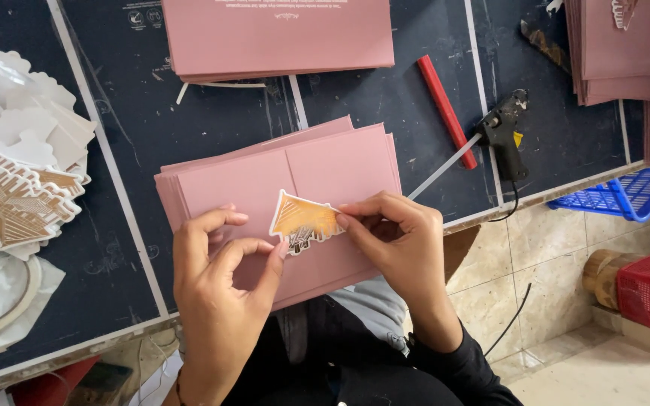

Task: The person uses a hot glue gun to apply adhesive to white paper cutouts and presses them onto pink cards. They repeat this process for several cards, stacking the finished ones on the table.

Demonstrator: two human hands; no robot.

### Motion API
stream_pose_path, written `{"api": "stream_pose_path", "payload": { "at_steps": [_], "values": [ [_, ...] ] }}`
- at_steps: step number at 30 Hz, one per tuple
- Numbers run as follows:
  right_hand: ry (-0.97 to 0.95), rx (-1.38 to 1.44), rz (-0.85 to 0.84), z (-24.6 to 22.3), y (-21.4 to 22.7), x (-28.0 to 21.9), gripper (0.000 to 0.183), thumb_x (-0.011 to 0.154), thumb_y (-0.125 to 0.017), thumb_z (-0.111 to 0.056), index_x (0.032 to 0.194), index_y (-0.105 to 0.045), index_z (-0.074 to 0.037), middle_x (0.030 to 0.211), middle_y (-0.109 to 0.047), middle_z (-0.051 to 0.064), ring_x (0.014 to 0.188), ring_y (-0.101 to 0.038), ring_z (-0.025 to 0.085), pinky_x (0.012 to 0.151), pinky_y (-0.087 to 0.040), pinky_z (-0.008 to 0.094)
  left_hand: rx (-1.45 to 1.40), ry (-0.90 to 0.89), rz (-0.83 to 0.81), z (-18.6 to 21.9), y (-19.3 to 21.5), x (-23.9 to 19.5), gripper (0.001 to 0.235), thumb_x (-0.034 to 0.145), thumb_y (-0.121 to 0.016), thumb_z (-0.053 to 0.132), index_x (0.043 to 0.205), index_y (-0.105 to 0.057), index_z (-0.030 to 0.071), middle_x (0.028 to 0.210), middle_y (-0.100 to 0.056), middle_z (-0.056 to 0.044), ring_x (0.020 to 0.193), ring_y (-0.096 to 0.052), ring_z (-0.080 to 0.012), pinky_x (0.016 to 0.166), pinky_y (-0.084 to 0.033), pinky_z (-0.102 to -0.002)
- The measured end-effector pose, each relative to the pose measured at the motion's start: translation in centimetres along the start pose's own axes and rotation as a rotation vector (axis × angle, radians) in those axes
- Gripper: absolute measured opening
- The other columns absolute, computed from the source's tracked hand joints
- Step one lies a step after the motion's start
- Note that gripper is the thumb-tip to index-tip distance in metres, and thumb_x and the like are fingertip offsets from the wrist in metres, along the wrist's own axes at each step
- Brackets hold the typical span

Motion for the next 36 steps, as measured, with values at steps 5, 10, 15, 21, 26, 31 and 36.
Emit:
{"api": "stream_pose_path", "payload": {
  "at_steps": [5,10,15,21,26,31,36],
  "values": [
    [-0.013,-0.021,0.009,-0.12,-0.17,0.00,0.002,0.093,-0.087,-0.008,0.093,-0.084,-0.007,0.082,-0.079,-0.002,0.068,-0.060,0.003,0.061,-0.049,0.018,0.004,0.005,0.001,-0.09,-0.07,-0.03,0.016,0.094,-0.088,0.012,0.085,-0.075,0.008,0.119,-0.060,-0.012,0.126,-0.065,-0.0306,0.099,-0.054,-0.040],
    [0.012,-0.058,0.012,-0.37,-0.22,0.06,0.004,0.092,-0.087,-0.009,0.092,-0.084,-0.008,0.082,-0.079,-0.002,0.067,-0.062,0.004,0.062,-0.052,0.017,0.018,-0.005,0.006,-0.29,-0.17,-0.15,0.016,0.094,-0.088,0.010,0.085,-0.075,0.009,0.119,-0.061,-0.011,0.125,-0.064,-0.0304,0.099,-0.054,-0.040],
    [0.020,-0.093,0.022,-0.39,-0.33,0.03,0.004,0.092,-0.087,-0.011,0.091,-0.083,-0.009,0.080,-0.078,-0.003,0.066,-0.061,0.004,0.061,-0.051,0.018,0.023,-0.015,0.004,-0.33,-0.20,-0.17,0.015,0.093,-0.088,0.008,0.086,-0.075,0.008,0.119,-0.061,-0.012,0.123,-0.064,-0.0310,0.099,-0.054,-0.041],
    [0.033,-0.125,0.041,-0.58,-0.48,-0.06,0.004,0.092,-0.087,-0.012,0.092,-0.084,-0.010,0.080,-0.078,-0.003,0.064,-0.062,0.004,0.061,-0.052,0.018,0.033,-0.026,0.005,-0.35,-0.26,-0.17,0.015,0.092,-0.089,0.008,0.085,-0.075,0.009,0.119,-0.060,-0.012,0.123,-0.064,-0.0310,0.098,-0.054,-0.041],
    [0.034,-0.142,0.048,-0.47,-0.56,-0.10,0.004,0.092,-0.087,-0.012,0.092,-0.084,-0.010,0.079,-0.078,-0.004,0.063,-0.062,0.004,0.060,-0.053,0.018,0.039,-0.009,-0.001,-0.09,-0.20,-0.06,0.016,0.092,-0.089,0.008,0.085,-0.075,0.009,0.120,-0.060,-0.012,0.123,-0.063,-0.0303,0.099,-0.055,-0.040],
    [0.032,-0.148,0.055,-0.39,-0.67,-0.21,0.003,0.092,-0.086,-0.010,0.091,-0.083,-0.010,0.078,-0.076,-0.005,0.063,-0.061,0.004,0.059,-0.052,0.017,0.038,-0.025,0.012,-0.12,-0.29,-0.04,0.017,0.091,-0.089,0.006,0.084,-0.075,0.008,0.119,-0.059,-0.012,0.121,-0.063,-0.0307,0.099,-0.055,-0.041],
    [0.023,-0.151,0.056,-0.67,-0.73,-0.14,0.004,0.091,-0.086,-0.010,0.090,-0.082,-0.010,0.076,-0.074,-0.005,0.063,-0.060,0.004,0.059,-0.051,0.018,0.057,-0.016,0.002,0.11,-0.32,-0.03,0.017,0.093,-0.088,0.007,0.084,-0.074,0.009,0.120,-0.060,-0.011,0.121,-0.062,-0.0307,0.100,-0.056,-0.041]
  ]
}}
Point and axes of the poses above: each hand's wrist, its own x-axis towards the middle knuckle, its own y-axis out of the back of the hand, z = x × y, the point moved 2 cm from there along x, towards the middle knuckle
